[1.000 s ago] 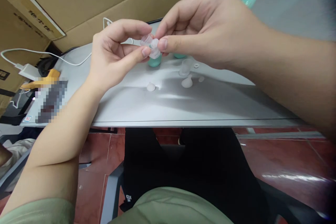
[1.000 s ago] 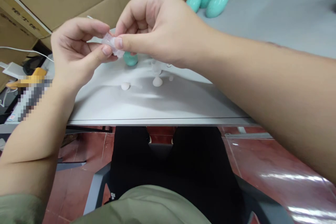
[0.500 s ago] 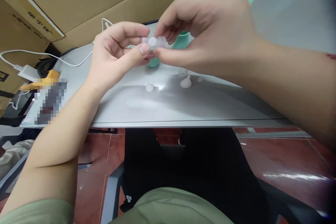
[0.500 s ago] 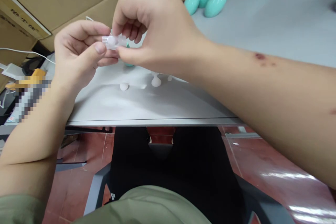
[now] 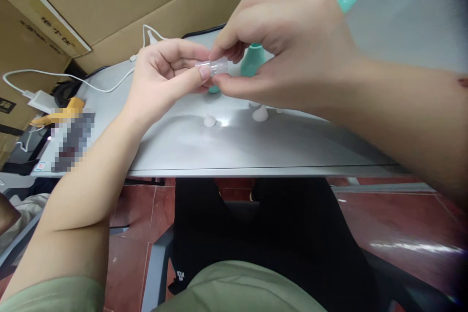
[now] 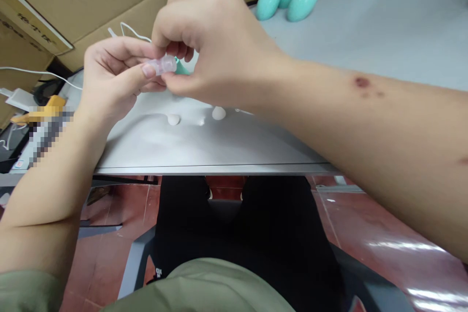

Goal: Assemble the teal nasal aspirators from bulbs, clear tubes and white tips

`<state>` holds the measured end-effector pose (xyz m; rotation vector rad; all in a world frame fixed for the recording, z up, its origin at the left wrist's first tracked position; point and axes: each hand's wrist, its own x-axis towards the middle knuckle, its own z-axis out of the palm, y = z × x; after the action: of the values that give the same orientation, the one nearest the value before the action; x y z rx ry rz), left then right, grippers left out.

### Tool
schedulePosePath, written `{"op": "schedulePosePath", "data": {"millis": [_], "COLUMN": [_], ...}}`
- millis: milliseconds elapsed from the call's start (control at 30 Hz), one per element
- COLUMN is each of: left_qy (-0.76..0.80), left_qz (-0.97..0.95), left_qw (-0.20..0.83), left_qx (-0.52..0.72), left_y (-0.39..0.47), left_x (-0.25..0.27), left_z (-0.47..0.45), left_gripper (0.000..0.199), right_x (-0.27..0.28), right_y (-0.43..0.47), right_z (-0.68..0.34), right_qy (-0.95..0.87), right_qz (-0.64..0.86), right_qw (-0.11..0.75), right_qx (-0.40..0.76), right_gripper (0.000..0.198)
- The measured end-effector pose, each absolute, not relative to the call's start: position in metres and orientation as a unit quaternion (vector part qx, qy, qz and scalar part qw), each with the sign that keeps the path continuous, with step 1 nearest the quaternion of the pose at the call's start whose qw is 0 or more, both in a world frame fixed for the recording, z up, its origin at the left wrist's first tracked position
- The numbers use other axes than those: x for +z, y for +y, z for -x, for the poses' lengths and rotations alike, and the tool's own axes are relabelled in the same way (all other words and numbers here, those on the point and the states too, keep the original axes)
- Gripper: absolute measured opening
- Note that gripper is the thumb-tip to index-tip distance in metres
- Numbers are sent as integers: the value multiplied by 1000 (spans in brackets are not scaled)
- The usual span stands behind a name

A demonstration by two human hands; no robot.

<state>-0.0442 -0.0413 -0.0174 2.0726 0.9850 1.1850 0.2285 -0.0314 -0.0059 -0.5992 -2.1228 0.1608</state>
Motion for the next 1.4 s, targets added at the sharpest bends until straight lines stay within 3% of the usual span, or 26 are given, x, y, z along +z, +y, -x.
{"op": "schedulePosePath", "data": {"millis": [400, 800, 1067, 1300, 1400], "left_qy": [410, 409, 371, 404, 344], "left_qz": [-749, -758, -754, -767, -776], "left_qw": [267, 273, 306, 188, 157], "left_qx": [447, 429, 449, 461, 504], "left_y": [-42, -34, -40, -37, -31], "left_x": [-13, -19, -13, -22, -26], "left_z": [40, 42, 36, 34, 40], "left_gripper": [36, 64, 54, 81, 76], "right_x": [-8, -3, -8, -13, -11], "right_y": [-33, -39, -32, -24, -19], "right_z": [-232, -225, -225, -227, -233], "right_qy": [-863, -851, -850, -851, -842], "right_qz": [214, 238, 216, 243, 252], "right_qw": [456, 461, 472, 460, 472], "right_qx": [45, 85, 91, 74, 63], "right_gripper": [21, 31, 30, 27, 33]}}
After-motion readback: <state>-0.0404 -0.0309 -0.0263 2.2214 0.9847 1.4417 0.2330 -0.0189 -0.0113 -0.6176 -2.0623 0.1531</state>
